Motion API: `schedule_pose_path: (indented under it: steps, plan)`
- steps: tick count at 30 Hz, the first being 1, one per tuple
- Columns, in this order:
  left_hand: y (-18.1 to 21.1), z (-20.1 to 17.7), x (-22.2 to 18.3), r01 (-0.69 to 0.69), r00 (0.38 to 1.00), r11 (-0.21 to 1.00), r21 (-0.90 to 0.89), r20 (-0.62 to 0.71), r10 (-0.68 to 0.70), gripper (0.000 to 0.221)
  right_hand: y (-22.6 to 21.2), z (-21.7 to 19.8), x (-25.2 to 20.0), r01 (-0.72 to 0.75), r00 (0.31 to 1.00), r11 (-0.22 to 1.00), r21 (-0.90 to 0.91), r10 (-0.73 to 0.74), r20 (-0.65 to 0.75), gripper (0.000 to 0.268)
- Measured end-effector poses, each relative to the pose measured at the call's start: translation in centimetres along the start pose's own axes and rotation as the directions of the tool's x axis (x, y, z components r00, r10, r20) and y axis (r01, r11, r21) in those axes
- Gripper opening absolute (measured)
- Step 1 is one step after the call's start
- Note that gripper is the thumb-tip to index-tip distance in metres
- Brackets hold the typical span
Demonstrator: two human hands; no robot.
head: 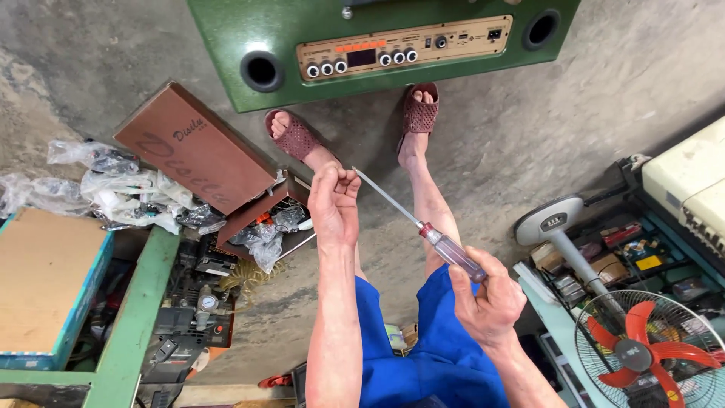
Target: Installing a control panel onto a speaker box using a screwdriver and screws
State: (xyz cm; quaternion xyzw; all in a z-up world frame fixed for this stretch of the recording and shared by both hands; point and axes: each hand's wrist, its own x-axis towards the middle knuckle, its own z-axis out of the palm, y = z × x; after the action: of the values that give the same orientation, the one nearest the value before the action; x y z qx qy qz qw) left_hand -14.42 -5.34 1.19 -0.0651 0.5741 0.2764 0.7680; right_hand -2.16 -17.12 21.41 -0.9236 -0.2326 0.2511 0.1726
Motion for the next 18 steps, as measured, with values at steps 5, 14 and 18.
schedule_pose_path:
  steps: [5, 14, 18]
  plan:
    - [-2.0, 1.1, 0.5, 0.066, 0.997, 0.994, -0.083, 0.038, -0.063, 0.026, 1.0, -1.0, 1.1, -0.005, 1.000, 0.999, 0.034, 0.005, -0.018, 0.034]
    - [-2.9, 4.9, 1.9, 0.220, 0.963, 0.955, -0.197, 0.202, -0.181, 0.021, 2.6, -1.5, 2.5, -0.021, 0.999, 0.995, 0.101, 0.024, -0.034, 0.034]
    - [-3.6, 4.4, 2.6, 0.254, 0.958, 0.945, -0.207, 0.188, -0.216, 0.022, 3.6, -1.2, 2.9, -0.039, 0.998, 0.995, 0.094, 0.043, -0.043, 0.033]
